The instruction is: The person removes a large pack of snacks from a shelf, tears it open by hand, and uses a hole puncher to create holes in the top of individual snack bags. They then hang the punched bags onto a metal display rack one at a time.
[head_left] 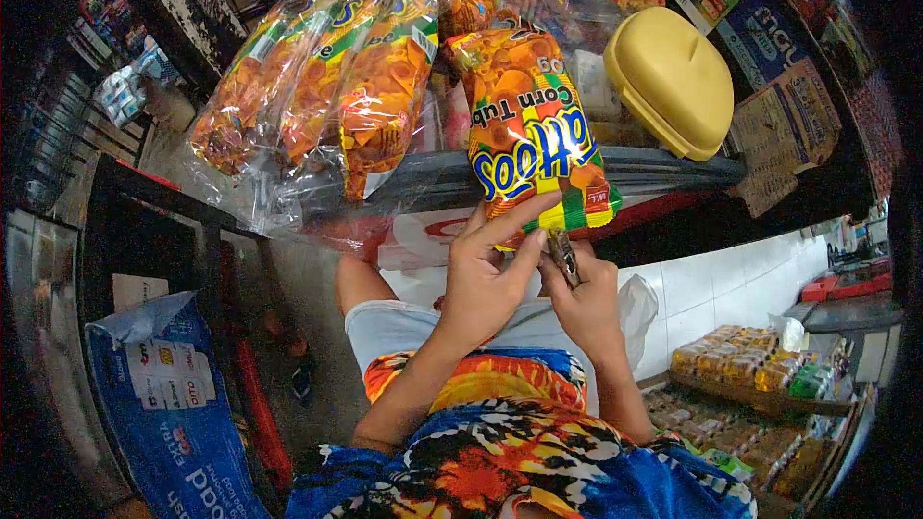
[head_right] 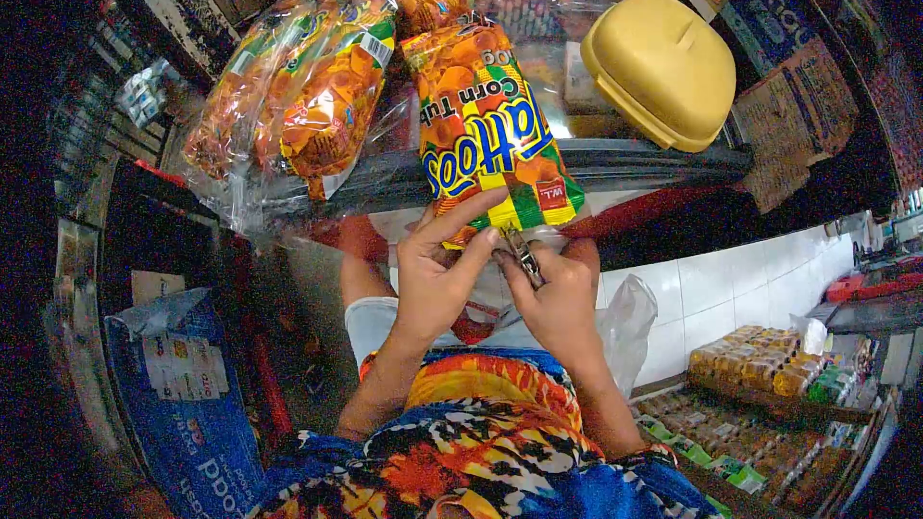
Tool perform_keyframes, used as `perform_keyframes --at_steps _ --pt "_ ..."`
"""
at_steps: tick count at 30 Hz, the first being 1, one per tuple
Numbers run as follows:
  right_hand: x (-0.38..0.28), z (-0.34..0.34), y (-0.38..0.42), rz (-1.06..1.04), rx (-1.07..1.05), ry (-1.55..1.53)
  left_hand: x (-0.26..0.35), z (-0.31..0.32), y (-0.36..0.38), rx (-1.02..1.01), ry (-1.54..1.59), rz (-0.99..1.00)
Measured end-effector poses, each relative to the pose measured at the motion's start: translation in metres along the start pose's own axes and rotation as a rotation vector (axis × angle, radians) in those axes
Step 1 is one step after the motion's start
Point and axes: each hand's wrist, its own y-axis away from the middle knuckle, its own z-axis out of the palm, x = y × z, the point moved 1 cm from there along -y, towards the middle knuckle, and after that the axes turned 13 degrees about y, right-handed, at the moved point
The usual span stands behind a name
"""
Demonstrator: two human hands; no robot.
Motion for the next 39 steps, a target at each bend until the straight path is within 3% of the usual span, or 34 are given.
perform_keyframes --at_steps 15,24,29,39 --pt "0.000 0.004 0.001 0.055 0.007 -0.075 -0.003 -0.002 0.001 -0.023 -0.008 -0.003" --pt "0.010 0.014 0.005 0.169 -0.098 -0.154 0.002 0.000 0.002 -0.003 0.036 -0.011" --pt "0.010 0.009 0.002 0.099 0.027 -0.167 -0.002 0.000 0.003 -0.007 0.034 -0.029" --pt "0.002 -0.003 -0.001 0.043 -0.016 -0.049 0.000 -0.002 0.002 -0.010 0.021 0.006"
